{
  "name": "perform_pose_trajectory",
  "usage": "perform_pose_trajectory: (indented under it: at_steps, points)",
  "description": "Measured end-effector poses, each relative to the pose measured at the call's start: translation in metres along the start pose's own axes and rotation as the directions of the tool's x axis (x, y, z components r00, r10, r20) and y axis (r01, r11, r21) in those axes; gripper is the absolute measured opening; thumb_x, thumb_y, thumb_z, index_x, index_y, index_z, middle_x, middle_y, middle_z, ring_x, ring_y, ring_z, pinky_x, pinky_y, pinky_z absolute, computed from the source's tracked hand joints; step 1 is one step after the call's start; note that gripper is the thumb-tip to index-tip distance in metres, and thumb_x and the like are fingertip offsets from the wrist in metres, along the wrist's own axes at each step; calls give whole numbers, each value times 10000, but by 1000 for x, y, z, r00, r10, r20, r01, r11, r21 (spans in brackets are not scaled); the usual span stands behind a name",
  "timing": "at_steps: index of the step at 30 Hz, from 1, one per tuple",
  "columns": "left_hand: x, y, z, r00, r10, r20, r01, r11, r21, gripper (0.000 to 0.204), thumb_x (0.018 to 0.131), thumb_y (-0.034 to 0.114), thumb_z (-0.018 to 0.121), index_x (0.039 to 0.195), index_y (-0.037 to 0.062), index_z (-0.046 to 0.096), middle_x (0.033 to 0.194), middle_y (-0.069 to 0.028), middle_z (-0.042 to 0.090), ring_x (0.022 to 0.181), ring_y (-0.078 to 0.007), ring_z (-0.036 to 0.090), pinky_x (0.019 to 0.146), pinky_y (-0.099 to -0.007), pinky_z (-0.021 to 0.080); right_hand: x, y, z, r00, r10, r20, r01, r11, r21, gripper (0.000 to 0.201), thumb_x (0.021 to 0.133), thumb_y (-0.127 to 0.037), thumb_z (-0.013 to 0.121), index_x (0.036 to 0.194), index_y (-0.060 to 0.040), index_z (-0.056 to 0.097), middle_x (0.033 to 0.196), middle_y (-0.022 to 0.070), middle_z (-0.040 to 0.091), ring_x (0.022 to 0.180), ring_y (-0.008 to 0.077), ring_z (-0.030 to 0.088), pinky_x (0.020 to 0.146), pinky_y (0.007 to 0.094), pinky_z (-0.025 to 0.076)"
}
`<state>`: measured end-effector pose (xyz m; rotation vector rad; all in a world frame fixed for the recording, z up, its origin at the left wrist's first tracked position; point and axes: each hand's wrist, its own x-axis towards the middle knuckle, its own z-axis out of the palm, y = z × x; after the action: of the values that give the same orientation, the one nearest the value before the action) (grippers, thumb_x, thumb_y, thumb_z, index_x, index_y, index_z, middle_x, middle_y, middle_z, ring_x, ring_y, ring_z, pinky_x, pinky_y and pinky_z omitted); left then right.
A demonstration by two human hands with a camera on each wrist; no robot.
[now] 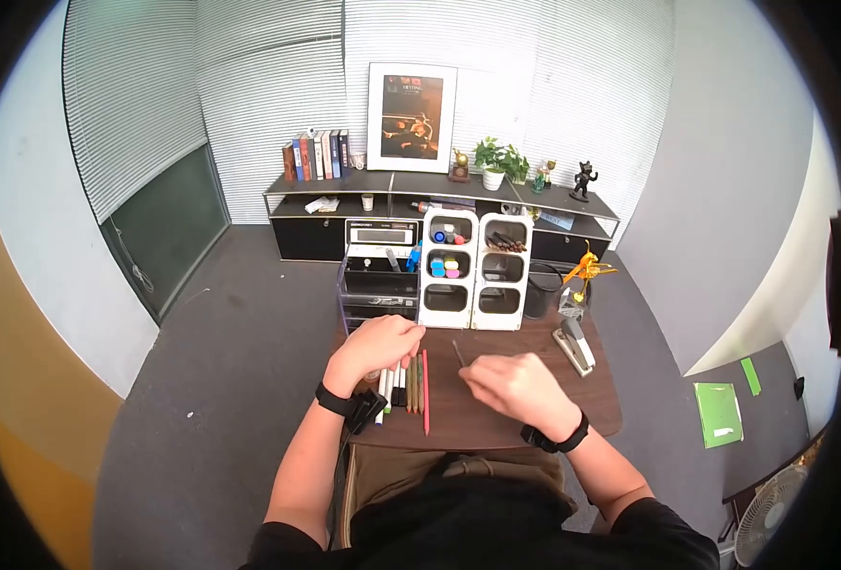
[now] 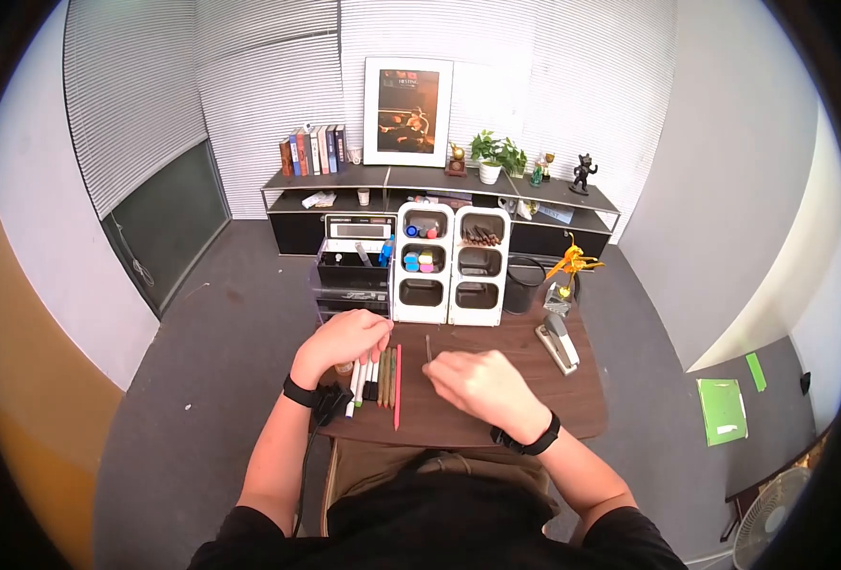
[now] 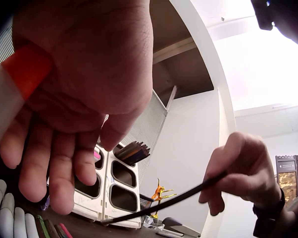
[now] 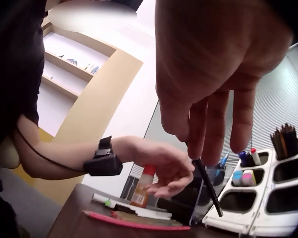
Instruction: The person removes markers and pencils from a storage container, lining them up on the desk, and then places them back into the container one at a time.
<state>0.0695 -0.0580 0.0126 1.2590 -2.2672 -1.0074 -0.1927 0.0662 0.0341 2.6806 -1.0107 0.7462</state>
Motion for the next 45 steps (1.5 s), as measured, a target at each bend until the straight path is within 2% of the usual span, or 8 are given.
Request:
perform_pose_trajectory:
  at_steps: [8, 13, 18, 22, 27, 40, 43, 45]
  points:
    - [0, 4, 1, 999, -40, 1, 40, 999, -8, 529, 1077, 385, 466, 793, 12, 710, 672, -85, 725, 586, -220, 704, 664, -390, 586, -15, -22, 43, 964, -146, 221, 151, 989, -6, 144, 937, -132, 758, 1063, -85, 707, 940, 31, 620, 896, 202, 689, 667, 366, 611]
    - [1, 3, 0, 1000, -26, 0, 26, 1000, -7, 518, 1066, 372, 468, 792, 8, 712, 663, -87, 721, 594, -220, 706, 665, -391, 585, -15, -32, 52, 954, -132, 269, 135, 991, 6, 162, 933, -142, 762, 1065, -72, 701, 967, 31, 636, 931, 205, 684, 676, 368, 611]
    - [2, 0, 2, 1000, -18, -12, 18, 1000, -9, 511, 1064, 362, 474, 787, 5, 712, 657, -93, 719, 587, -221, 704, 657, -394, 583, -17, -37, 52, 979, 51, 199, -44, 998, -38, 272, 895, -137, 769, 1141, -42, 703, 994, 50, 662, 991, 223, 652, 745, 360, 606]
    - [1, 3, 0, 999, -45, 10, 45, 999, 9, 515, 1082, 373, 468, 807, 15, 715, 714, -84, 752, 613, -204, 722, 676, -370, 579, -25, -30, 62, 986, 6, 166, 1, 999, -36, 374, 889, -130, 773, 1243, -24, 713, 1080, 73, 695, 1041, 242, 633, 869, 386, 576]
    - [-1, 6, -2, 999, -44, 15, 43, 999, 21, 510, 1085, 373, 470, 808, 22, 716, 716, -76, 753, 620, -200, 722, 683, -368, 579, -26, -26, 65, 961, 104, 256, -100, 995, -27, 521, 923, -110, 766, 1428, -15, 680, 1412, 141, 682, 1219, 305, 626, 1062, 436, 545]
    - [0, 8, 0, 997, -72, 9, 72, 997, 37, 493, 1092, 356, 474, 825, 24, 722, 715, -77, 755, 625, -198, 722, 664, -369, 577, -30, -12, 70, 958, 122, 261, -142, 988, 61, 535, 936, -95, 762, 1463, -64, 681, 1444, 167, 658, 1281, 342, 616, 1103, 461, 532]
    - [0, 5, 2, 998, -54, -12, 54, 998, 22, 506, 1068, 378, 470, 799, 23, 712, 681, -81, 732, 588, -210, 705, 662, -378, 578, -24, -1, 61, 973, 121, 194, -161, 966, 202, 515, 931, -79, 763, 1440, -54, 693, 1381, 158, 690, 1244, 349, 638, 1081, 474, 548]
    - [3, 2, 1, 999, -45, 7, 45, 999, 11, 507, 1070, 377, 468, 795, 26, 710, 681, -82, 731, 586, -210, 703, 660, -378, 576, -7, 23, 32, 983, 183, -7, -172, 936, 306, 443, 929, -39, 764, 1369, -51, 719, 1278, 161, 723, 1153, 345, 685, 1029, 454, 580]
